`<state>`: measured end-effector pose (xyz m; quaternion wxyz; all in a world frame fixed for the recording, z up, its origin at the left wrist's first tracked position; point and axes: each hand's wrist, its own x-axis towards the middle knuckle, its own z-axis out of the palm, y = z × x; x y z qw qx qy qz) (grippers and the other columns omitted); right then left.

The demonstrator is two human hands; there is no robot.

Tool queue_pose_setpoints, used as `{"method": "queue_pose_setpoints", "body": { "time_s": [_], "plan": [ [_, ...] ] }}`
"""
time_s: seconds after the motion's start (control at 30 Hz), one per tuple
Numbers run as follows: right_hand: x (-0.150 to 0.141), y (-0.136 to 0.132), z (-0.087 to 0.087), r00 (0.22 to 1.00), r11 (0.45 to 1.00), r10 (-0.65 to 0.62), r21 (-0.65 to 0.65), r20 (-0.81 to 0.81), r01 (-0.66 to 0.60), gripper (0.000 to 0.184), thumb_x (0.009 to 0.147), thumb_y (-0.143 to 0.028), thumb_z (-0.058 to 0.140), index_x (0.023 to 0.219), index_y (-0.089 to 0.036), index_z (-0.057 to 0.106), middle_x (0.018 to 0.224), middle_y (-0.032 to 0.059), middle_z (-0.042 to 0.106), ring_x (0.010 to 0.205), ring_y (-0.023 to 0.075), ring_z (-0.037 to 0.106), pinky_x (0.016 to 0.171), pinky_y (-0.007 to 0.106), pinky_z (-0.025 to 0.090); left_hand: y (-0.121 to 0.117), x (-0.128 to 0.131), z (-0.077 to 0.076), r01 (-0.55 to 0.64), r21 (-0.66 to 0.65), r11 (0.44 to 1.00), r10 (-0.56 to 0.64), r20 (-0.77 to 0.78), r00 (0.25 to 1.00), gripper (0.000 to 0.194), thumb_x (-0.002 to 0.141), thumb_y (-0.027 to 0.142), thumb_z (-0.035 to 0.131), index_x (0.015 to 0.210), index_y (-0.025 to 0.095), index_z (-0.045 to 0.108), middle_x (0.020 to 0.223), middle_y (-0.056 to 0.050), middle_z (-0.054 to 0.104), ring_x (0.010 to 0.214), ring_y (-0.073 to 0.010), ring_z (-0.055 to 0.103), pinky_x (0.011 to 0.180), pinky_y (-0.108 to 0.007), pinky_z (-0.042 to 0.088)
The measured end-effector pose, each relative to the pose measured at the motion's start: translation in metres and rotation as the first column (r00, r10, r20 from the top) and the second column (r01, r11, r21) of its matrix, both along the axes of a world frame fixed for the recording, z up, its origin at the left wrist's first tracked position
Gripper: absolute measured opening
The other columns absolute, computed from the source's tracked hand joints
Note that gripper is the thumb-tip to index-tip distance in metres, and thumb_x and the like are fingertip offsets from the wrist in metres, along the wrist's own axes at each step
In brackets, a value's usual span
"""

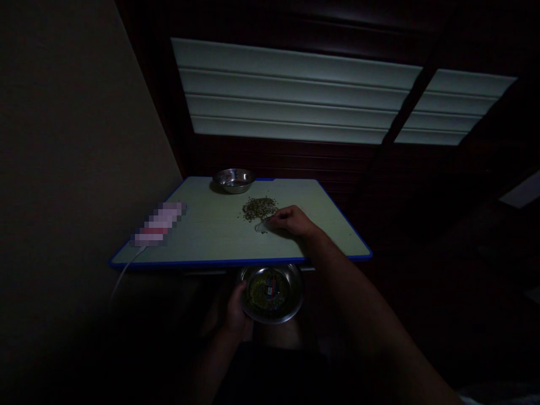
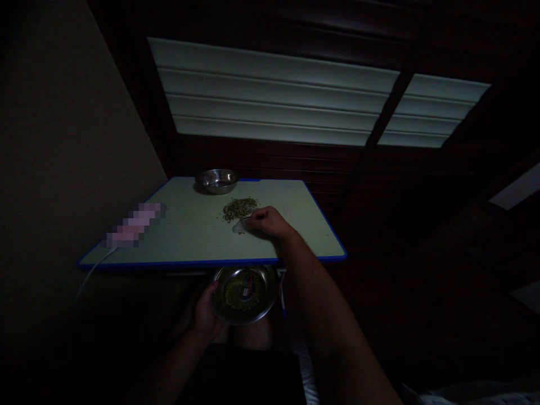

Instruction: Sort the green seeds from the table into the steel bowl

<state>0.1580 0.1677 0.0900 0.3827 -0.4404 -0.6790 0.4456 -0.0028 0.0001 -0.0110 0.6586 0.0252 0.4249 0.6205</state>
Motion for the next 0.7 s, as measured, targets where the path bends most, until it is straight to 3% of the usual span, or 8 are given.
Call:
{"method": "queue_pose_setpoints", "body": {
  "time_s": [0.33, 0.7],
  "plan": [
    [0.002, -0.025, 0.016, 0.969, 0.972, 0.223, -0.103, 0.104, -0.213, 0.029, 0.062, -0.039, 0.077, 0.069, -0.012, 0.068, 0.058, -0.0001, 0.059, 0.052, 0.0085, 0.045, 0.050, 0.023, 0.035, 0.001, -0.002, -0.009, -0.022, 0.051, 0.998, 0.022, -0.001, 1.000, 0.024, 0.073, 0.034, 0.065, 0.086, 0.016, 0.074, 0.087, -0.010, 0.078, 0.111, -0.0341, 0.067, 0.097, -0.045, 0.051],
    [0.002, -0.051, 0.025, 0.914, 0.952, 0.305, -0.078, 0.266, -0.295, 0.012, 0.067, -0.023, 0.069, 0.073, -0.013, 0.071, 0.066, 0.0008, 0.066, 0.058, 0.0097, 0.053, 0.057, 0.022, 0.041, 0.001, 0.001, 0.003, -0.070, 0.010, 0.997, 0.070, 0.030, 0.997, 0.023, 0.079, 0.030, 0.056, 0.080, 0.018, 0.075, 0.081, -0.009, 0.079, 0.105, -0.0308, 0.070, 0.100, -0.044, 0.050]
  ]
}}
